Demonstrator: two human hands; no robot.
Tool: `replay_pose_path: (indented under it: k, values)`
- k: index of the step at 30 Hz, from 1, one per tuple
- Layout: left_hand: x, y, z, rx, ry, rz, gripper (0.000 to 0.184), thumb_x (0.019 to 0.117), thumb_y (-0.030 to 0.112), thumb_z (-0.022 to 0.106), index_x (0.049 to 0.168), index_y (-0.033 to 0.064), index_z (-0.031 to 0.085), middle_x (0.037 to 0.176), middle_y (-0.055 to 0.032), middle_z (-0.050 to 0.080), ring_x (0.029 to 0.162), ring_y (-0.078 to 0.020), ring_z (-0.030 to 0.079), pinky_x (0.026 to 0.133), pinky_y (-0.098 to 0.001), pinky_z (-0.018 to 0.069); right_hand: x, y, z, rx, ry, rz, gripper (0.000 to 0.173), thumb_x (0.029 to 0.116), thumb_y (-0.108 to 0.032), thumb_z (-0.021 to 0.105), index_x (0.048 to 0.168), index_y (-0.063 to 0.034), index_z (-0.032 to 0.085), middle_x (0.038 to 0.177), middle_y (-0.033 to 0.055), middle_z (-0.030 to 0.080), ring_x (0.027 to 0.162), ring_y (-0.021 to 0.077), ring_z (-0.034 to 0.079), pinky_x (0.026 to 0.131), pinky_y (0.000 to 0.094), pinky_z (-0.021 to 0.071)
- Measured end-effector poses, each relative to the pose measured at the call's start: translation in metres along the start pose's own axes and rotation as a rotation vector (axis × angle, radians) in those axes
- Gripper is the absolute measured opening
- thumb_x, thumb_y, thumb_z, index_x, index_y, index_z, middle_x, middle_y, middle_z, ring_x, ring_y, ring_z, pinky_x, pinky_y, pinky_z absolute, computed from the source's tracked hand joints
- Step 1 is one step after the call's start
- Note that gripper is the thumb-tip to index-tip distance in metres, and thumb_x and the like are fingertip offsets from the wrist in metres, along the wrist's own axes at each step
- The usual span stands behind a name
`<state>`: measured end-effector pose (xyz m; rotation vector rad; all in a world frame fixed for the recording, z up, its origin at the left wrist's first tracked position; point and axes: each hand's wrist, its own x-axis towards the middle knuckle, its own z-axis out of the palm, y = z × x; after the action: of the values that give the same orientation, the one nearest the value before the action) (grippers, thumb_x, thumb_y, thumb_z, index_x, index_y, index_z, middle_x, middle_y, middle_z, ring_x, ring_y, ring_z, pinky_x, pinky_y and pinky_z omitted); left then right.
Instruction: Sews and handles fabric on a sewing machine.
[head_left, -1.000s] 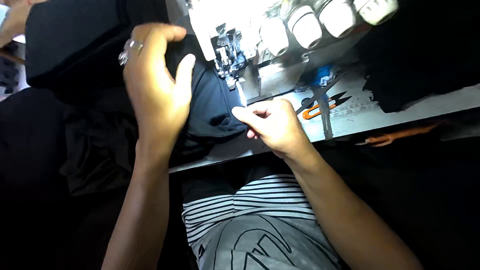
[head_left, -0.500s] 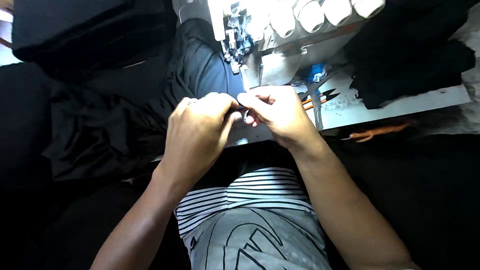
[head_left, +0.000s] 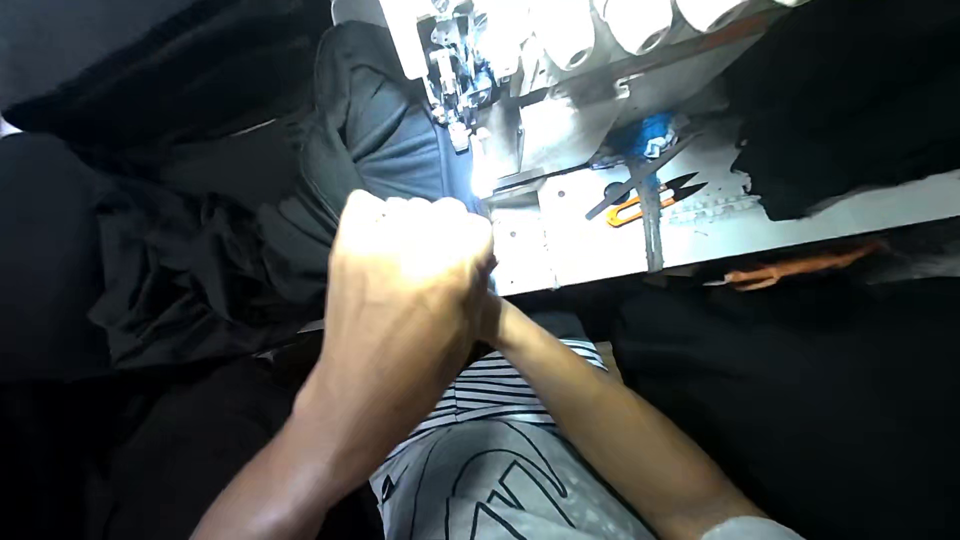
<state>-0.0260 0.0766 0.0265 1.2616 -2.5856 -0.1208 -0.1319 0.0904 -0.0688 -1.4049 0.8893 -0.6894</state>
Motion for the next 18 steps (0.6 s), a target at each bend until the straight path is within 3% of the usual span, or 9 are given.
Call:
replay_pose_path:
  k: [2, 4, 5, 7, 8, 10, 11, 13, 18]
  values:
    - [-0.008, 0.0, 0.014, 0.032, -0.029, 0.003, 0.017, 0.0962, 0.021, 0.061, 0.089, 0.0147, 0.075, 0.075, -0.001, 0.061, 0.071, -0.0192, 0.057, 0.073, -0.0431, 0.0399, -0.005, 0.014, -0.026, -0.186, -0.012, -0.043, 0.014, 0.0855, -0.004, 0.076, 0.098, 0.0013, 0.072, 0.085, 0.0088, 0.069, 0.08, 0.0093, 0.065, 0.076, 0.026, 0.0528]
    - [-0.013, -0.002, 0.017, 0.016, -0.028, -0.013, 0.018, 0.0974, 0.02, 0.061, 0.092, 0.0144, 0.077, 0.076, -0.0003, 0.062, 0.072, -0.017, 0.058, 0.075, -0.0412, 0.0405, -0.013, 0.026, -0.046, -0.306, 0.239, -0.095, 0.011, 0.0832, -0.003, 0.071, 0.094, -0.0025, 0.07, 0.087, 0.0054, 0.069, 0.082, 0.0079, 0.066, 0.075, 0.0275, 0.0545]
    - [-0.015, -0.003, 0.016, 0.001, -0.021, -0.02, 0.017, 0.0972, 0.021, 0.061, 0.092, 0.0146, 0.077, 0.078, 0.0001, 0.064, 0.073, -0.0163, 0.059, 0.076, -0.0412, 0.0408, -0.012, 0.032, -0.054, -0.358, 0.442, -0.208, 0.009, 0.0813, -0.004, 0.07, 0.09, -0.0052, 0.074, 0.087, 0.0015, 0.072, 0.078, 0.0033, 0.067, 0.069, 0.0215, 0.0563]
    - [-0.015, -0.005, 0.015, -0.031, 0.009, -0.024, 0.016, 0.0951, 0.021, 0.062, 0.091, 0.0147, 0.077, 0.078, 0.0003, 0.066, 0.073, -0.0154, 0.06, 0.077, -0.0416, 0.0398, -0.006, 0.028, -0.073, -0.48, 0.705, -0.445, 0.016, 0.0808, -0.009, 0.079, 0.092, -0.0053, 0.069, 0.092, 0.0034, 0.067, 0.075, 0.0042, 0.061, 0.063, 0.0174, 0.0512]
    - [-0.015, -0.006, 0.015, -0.043, 0.023, -0.024, 0.016, 0.0947, 0.022, 0.063, 0.09, 0.015, 0.077, 0.077, 0.0009, 0.065, 0.072, -0.0145, 0.059, 0.077, -0.0412, 0.0392, -0.003, 0.022, -0.081, -0.559, 0.745, -0.531, 0.025, 0.0802, -0.013, 0.083, 0.096, -0.0052, 0.066, 0.099, 0.0055, 0.064, 0.083, 0.006, 0.06, 0.068, 0.0172, 0.0492]
    - [-0.014, -0.006, 0.016, -0.047, 0.042, -0.025, 0.016, 0.0942, 0.024, 0.065, 0.088, 0.0156, 0.076, 0.075, 0.0016, 0.065, 0.071, -0.0135, 0.059, 0.077, -0.0406, 0.0391, 0.0, 0.011, -0.089, -0.651, 0.67, -0.682, 0.029, 0.0822, -0.01, 0.081, 0.108, -0.0019, 0.072, 0.117, 0.0134, 0.069, 0.111, 0.0183, 0.065, 0.094, 0.0275, 0.0532]
    - [-0.013, -0.006, 0.015, -0.043, 0.05, -0.023, 0.016, 0.0943, 0.025, 0.065, 0.088, 0.0159, 0.076, 0.075, 0.0019, 0.065, 0.071, -0.0131, 0.059, 0.077, -0.0404, 0.0389, 0.002, 0.009, -0.092, -0.66, 0.598, -0.755, 0.026, 0.0862, -0.005, 0.076, 0.111, -0.0003, 0.076, 0.121, 0.0159, 0.071, 0.117, 0.0233, 0.066, 0.101, 0.0331, 0.0525]
    - [-0.013, -0.006, 0.013, -0.031, 0.066, -0.015, 0.017, 0.0946, 0.025, 0.065, 0.087, 0.0161, 0.077, 0.075, 0.0019, 0.065, 0.071, -0.0128, 0.058, 0.079, -0.0404, 0.0385, 0.009, 0.014, -0.093, -0.628, 0.546, -0.86, 0.014, 0.091, -0.001, 0.072, 0.102, -0.0011, 0.08, 0.111, 0.015, 0.077, 0.111, 0.024, 0.072, 0.099, 0.0344, 0.0564]
    - [-0.016, -0.007, 0.019, -0.055, 0.077, -0.037, 0.017, 0.0952, 0.025, 0.067, 0.086, 0.0175, 0.079, 0.072, 0.003, 0.065, 0.07, -0.0107, 0.058, 0.081, -0.0403, 0.0384, 0.014, 0.031, -0.089, -0.525, 0.618, -0.941, 0.01, 0.0888, 0.001, 0.075, 0.095, -0.0019, 0.081, 0.099, 0.0144, 0.078, 0.095, 0.0193, 0.076, 0.088, 0.0302, 0.06]
